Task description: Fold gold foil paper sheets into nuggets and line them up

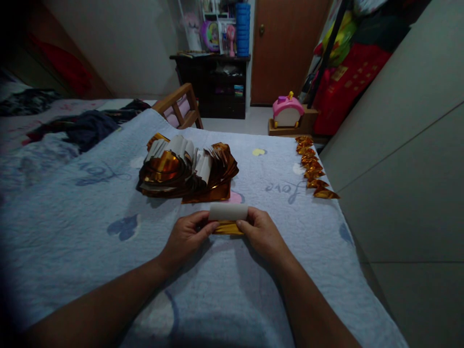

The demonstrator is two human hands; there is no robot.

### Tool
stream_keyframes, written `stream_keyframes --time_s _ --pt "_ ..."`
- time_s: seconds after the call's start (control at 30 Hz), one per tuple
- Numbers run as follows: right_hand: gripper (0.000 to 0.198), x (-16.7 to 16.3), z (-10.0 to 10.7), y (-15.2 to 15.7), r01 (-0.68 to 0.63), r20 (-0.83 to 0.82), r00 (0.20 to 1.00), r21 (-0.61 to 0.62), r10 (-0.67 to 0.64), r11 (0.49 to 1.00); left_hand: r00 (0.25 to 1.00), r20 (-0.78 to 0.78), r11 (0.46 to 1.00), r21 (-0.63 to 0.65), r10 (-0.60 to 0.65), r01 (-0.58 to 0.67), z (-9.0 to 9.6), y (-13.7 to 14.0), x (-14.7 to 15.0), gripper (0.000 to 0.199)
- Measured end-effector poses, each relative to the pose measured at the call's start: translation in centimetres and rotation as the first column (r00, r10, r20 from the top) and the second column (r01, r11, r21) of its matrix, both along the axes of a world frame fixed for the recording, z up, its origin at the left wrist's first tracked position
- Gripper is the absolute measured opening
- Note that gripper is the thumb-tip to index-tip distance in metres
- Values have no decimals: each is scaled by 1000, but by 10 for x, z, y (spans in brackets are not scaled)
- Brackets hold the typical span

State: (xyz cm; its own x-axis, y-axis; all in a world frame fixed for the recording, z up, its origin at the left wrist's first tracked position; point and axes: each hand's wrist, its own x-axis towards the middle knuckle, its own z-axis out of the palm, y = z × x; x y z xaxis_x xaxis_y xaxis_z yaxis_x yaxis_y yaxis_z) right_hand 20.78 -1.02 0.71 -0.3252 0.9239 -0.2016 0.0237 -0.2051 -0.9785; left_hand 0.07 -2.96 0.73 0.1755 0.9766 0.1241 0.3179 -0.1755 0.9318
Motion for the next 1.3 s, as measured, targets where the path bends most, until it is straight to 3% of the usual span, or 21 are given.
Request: stream_keyframes --time_s 0.37,0.67,0.87,1.0,1.17,1.3 --pt "36 -2 2 0 9 -49 999 -25 -10 1000 984 179 992 -126 18 5 -6 0 1 26" --pt "33 -3 4 -2 4 -11 1000 -41 -4 999 979 201 990 -144 44 -14 -1 2 2 22" --pt "48 -10 -2 -5 121 -104 986 -60 -127 991 965 231 976 -207 122 -74 3 4 3 20" --pt "54 -13 0 -6 206 -117 972 -7 -205 979 947 281 963 -256 154 -81 -1 6 1 24" --pt "29 -11 2 -7 154 -2 988 114 -155 981 930 326 962 -259 169 -85 -2 7 1 28" --pt "20 -10 0 -7 132 60 988 120 -140 984 932 328 964 -255 155 -71 -2 7 1 27"
